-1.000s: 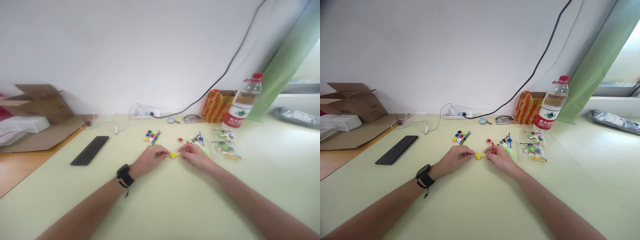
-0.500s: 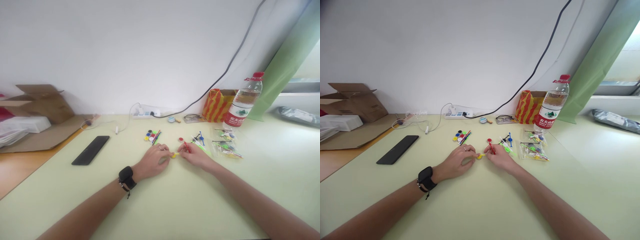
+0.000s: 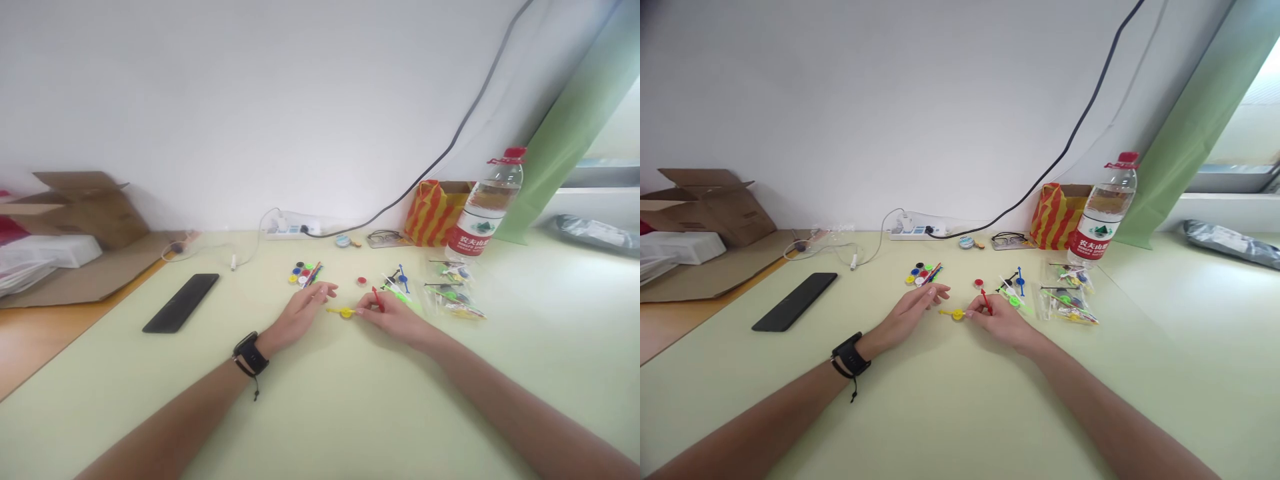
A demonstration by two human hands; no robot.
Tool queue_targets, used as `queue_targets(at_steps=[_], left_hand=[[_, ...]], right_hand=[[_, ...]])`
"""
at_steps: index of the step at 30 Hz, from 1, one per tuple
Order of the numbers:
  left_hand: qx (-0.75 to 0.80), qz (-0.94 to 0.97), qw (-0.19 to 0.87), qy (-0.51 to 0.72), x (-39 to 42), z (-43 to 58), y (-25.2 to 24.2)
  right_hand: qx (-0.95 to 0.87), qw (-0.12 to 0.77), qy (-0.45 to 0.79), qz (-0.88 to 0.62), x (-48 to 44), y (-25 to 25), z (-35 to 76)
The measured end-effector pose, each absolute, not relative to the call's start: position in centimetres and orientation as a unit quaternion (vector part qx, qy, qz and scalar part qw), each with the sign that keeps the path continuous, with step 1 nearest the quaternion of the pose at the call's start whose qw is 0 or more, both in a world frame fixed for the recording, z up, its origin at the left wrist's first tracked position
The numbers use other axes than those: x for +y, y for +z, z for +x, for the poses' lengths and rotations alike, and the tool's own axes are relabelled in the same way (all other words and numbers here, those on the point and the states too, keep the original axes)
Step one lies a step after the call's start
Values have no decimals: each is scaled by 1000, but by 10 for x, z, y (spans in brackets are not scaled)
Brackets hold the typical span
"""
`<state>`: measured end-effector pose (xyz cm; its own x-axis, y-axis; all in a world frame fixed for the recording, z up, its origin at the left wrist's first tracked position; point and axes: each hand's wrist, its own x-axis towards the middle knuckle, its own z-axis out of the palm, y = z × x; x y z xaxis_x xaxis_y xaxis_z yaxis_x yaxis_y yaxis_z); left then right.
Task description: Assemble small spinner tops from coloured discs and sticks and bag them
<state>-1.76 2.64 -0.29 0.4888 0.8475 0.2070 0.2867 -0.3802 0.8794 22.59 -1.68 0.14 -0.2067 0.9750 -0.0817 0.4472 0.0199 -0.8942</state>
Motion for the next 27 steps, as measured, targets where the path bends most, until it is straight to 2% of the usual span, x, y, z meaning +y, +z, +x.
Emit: queue_targets(at_steps=[4, 10, 14, 18, 22, 27], left_hand=[[375, 730, 445, 358, 30, -19, -6], [388, 718, 452, 360, 31, -18, -5], [368, 653, 550, 368, 30, -17, -3], [297, 598, 678, 305, 22, -14, 6], [286, 640, 671, 242, 14, -13, 15], [311, 618, 665, 283, 16, -13, 9]], right_hand=[[-639, 312, 450, -541, -17, 1, 226], [-601, 359, 541, -466, -21, 8, 230], [-661, 397, 440, -460, -27, 17, 231], [-735, 369, 333, -460, -30, 19, 229], [-770, 351, 292, -446, -28, 13, 228], [-744, 397, 212, -493, -27, 7, 231]])
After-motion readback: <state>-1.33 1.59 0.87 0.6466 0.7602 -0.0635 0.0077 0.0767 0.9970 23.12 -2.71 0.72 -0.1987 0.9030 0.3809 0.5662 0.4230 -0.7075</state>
